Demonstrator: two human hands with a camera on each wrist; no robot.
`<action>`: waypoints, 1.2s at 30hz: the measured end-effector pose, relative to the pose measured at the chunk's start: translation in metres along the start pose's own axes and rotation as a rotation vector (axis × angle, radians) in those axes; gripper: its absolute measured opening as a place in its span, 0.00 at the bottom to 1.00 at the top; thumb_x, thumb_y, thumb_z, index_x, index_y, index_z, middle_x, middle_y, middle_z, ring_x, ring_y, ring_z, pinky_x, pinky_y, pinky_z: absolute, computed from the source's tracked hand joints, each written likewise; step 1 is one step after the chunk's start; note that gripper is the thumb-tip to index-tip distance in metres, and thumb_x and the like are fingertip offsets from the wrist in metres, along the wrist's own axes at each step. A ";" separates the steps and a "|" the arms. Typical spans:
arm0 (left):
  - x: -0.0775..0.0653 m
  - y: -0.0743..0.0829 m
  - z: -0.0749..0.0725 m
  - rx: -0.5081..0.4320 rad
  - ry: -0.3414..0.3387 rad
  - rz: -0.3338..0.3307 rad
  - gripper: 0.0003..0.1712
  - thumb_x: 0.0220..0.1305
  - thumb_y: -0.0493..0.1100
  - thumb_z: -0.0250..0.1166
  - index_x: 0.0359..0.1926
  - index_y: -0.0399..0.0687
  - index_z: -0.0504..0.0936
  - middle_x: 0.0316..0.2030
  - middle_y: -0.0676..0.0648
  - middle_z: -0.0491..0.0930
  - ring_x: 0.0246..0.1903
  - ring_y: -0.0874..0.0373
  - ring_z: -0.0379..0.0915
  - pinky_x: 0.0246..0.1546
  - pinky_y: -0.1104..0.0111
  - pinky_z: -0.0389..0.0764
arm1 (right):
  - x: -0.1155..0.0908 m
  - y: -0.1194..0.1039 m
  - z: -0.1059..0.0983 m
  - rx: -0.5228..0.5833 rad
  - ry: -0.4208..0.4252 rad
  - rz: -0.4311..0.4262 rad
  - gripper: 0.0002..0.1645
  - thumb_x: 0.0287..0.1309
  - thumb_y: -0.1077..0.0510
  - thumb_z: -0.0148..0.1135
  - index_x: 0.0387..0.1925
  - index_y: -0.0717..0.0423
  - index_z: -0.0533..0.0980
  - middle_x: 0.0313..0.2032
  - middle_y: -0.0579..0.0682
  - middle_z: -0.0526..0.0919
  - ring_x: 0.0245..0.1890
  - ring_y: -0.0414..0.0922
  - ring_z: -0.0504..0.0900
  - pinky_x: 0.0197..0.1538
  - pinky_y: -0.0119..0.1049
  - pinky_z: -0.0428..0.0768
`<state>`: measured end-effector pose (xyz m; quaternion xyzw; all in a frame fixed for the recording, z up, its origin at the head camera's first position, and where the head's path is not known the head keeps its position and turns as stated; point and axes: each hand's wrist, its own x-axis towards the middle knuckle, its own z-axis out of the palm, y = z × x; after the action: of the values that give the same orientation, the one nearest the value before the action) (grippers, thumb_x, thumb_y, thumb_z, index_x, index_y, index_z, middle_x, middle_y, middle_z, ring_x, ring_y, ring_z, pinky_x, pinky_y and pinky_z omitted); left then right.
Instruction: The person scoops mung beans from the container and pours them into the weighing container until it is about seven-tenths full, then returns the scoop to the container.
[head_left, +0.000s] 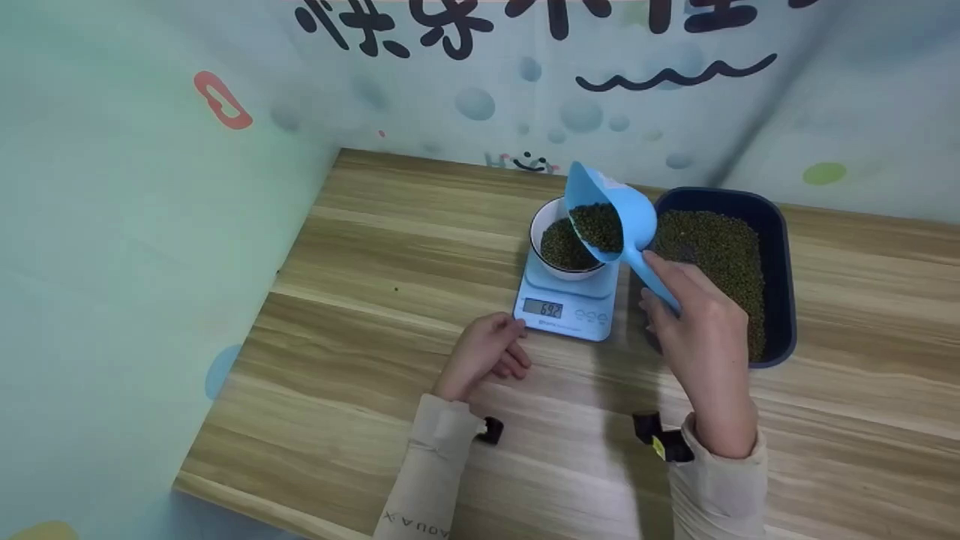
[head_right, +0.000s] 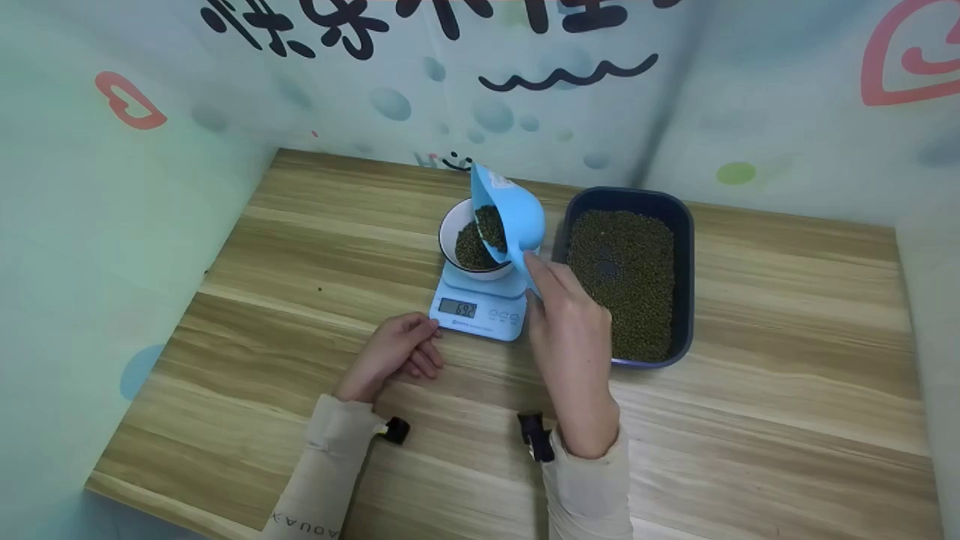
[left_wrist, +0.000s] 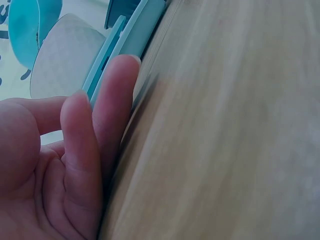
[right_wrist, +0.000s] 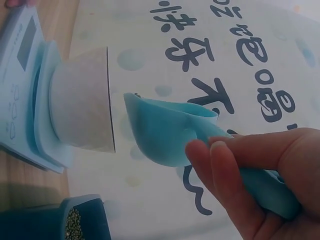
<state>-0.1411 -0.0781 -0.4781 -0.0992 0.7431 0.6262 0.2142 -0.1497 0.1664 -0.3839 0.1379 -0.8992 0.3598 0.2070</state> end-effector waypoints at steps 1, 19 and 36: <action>-0.003 0.004 0.000 0.006 -0.001 -0.004 0.20 0.66 0.49 0.50 0.41 0.33 0.73 0.27 0.33 0.80 0.25 0.42 0.79 0.23 0.58 0.79 | 0.000 0.000 0.000 0.004 0.002 -0.003 0.27 0.48 0.66 0.64 0.52 0.46 0.74 0.43 0.47 0.79 0.27 0.42 0.80 0.28 0.36 0.75; -0.008 0.011 0.000 -0.011 -0.019 -0.004 0.19 0.67 0.47 0.49 0.41 0.31 0.72 0.28 0.31 0.79 0.27 0.40 0.78 0.25 0.57 0.79 | 0.000 0.005 0.001 0.017 -0.023 -0.011 0.28 0.52 0.68 0.60 0.54 0.45 0.72 0.49 0.47 0.77 0.21 0.39 0.78 0.27 0.34 0.75; 0.016 -0.020 -0.001 0.000 -0.001 -0.007 0.20 0.64 0.55 0.52 0.37 0.41 0.74 0.23 0.40 0.81 0.21 0.47 0.79 0.18 0.64 0.79 | 0.000 0.006 0.001 -0.003 -0.037 -0.006 0.28 0.50 0.68 0.62 0.54 0.45 0.73 0.49 0.47 0.77 0.32 0.44 0.81 0.28 0.38 0.77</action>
<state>-0.1472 -0.0816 -0.5032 -0.1015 0.7427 0.6255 0.2164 -0.1522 0.1698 -0.3876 0.1469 -0.9029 0.3555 0.1918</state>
